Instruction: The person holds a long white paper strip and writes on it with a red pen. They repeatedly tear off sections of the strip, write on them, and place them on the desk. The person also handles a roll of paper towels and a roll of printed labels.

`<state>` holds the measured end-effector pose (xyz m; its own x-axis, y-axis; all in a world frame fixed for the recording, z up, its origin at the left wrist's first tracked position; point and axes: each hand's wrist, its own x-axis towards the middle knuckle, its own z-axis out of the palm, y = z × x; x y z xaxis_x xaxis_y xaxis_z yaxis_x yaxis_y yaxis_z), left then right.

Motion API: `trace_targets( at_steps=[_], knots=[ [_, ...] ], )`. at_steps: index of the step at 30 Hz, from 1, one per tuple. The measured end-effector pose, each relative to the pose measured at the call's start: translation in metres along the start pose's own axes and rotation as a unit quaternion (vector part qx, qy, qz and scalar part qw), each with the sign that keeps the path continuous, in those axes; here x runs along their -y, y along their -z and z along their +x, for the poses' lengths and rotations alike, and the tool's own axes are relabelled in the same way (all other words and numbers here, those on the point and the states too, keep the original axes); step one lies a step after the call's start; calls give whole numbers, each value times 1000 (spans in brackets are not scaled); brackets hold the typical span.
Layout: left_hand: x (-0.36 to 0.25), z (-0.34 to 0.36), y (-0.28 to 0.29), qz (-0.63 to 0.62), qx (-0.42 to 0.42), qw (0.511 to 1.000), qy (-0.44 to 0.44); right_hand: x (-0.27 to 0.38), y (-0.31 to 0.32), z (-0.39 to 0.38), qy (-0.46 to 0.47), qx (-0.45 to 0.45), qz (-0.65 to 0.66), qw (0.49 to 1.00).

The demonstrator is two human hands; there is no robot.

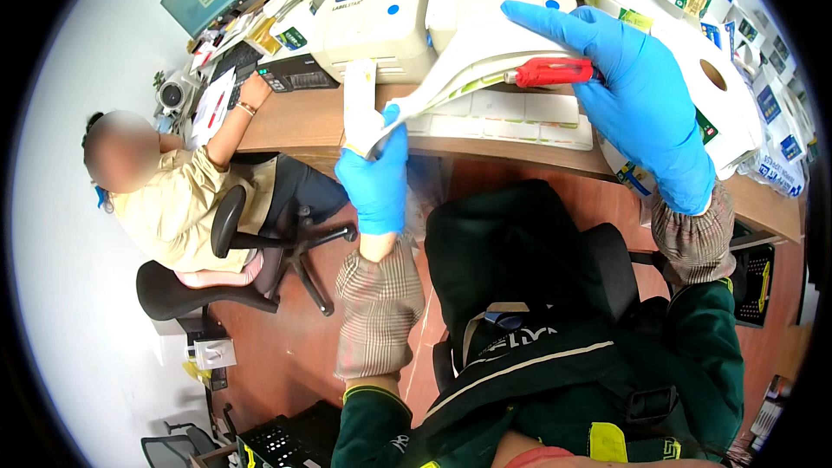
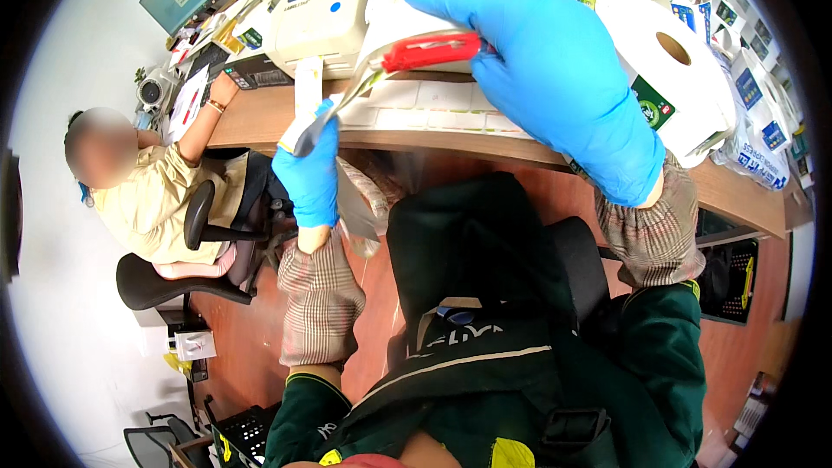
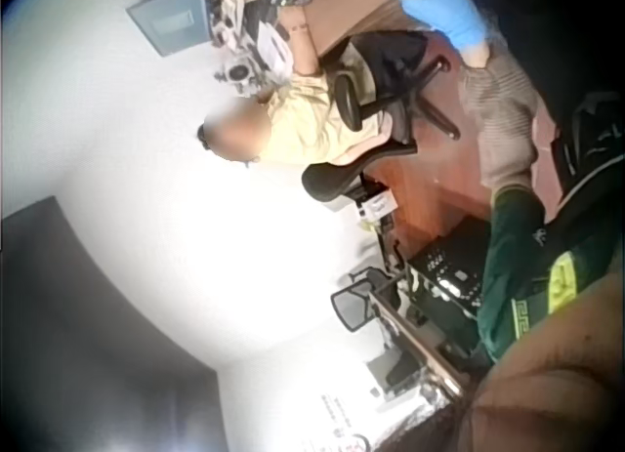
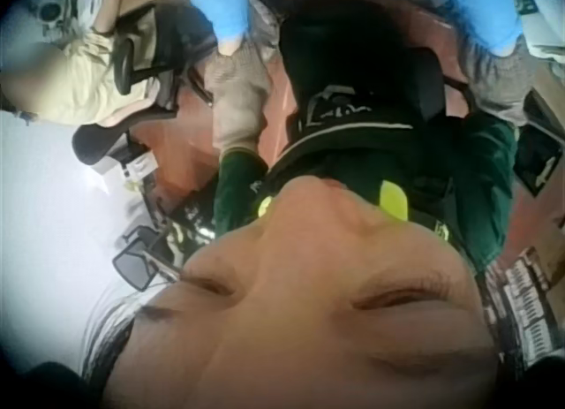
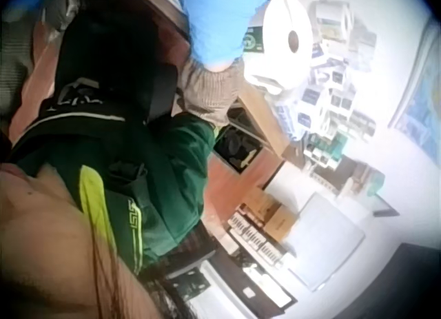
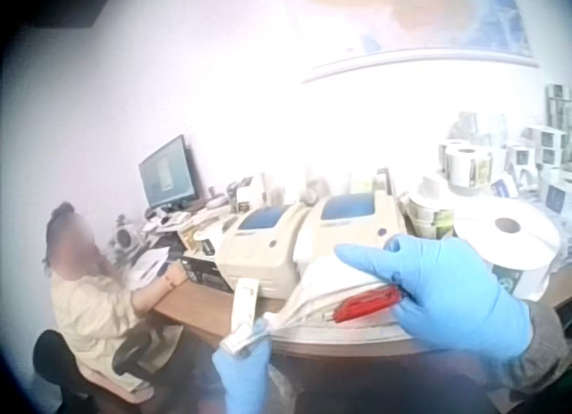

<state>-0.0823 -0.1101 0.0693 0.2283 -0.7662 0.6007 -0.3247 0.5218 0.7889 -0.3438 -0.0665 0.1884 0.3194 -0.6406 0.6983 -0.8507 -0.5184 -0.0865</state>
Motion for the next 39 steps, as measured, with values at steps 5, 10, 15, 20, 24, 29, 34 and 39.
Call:
trace_targets(
  at_steps=[5, 10, 15, 20, 24, 29, 34, 39],
  knots=[
    [14, 21, -29, 178, 54, 974, -129, -28, -53, -32, -25, 62, -150, 986],
    [54, -3, -38, 268, 100, 954, -90, -40, -88, -58, -71, 151, -211, 963],
    [60, -8, -39, 317, 147, 935, -62, -32, -85, -67, -118, 212, -219, 945],
    [55, 14, -53, 256, 206, 944, -8, -30, -69, -75, -100, 99, -143, 980],
    [61, 37, -43, 216, 228, 948, 47, -28, -65, -77, -94, 128, -188, 969],
    [33, 43, -16, -60, 217, 939, 261, -22, -62, -67, -145, 166, -191, 957],
    [14, 35, 0, -169, 139, 950, 222, -32, -75, -73, -124, 184, -170, 960],
    [35, 23, 4, -110, 209, 923, 304, -14, -74, -69, -145, 259, -171, 940]
  ],
)
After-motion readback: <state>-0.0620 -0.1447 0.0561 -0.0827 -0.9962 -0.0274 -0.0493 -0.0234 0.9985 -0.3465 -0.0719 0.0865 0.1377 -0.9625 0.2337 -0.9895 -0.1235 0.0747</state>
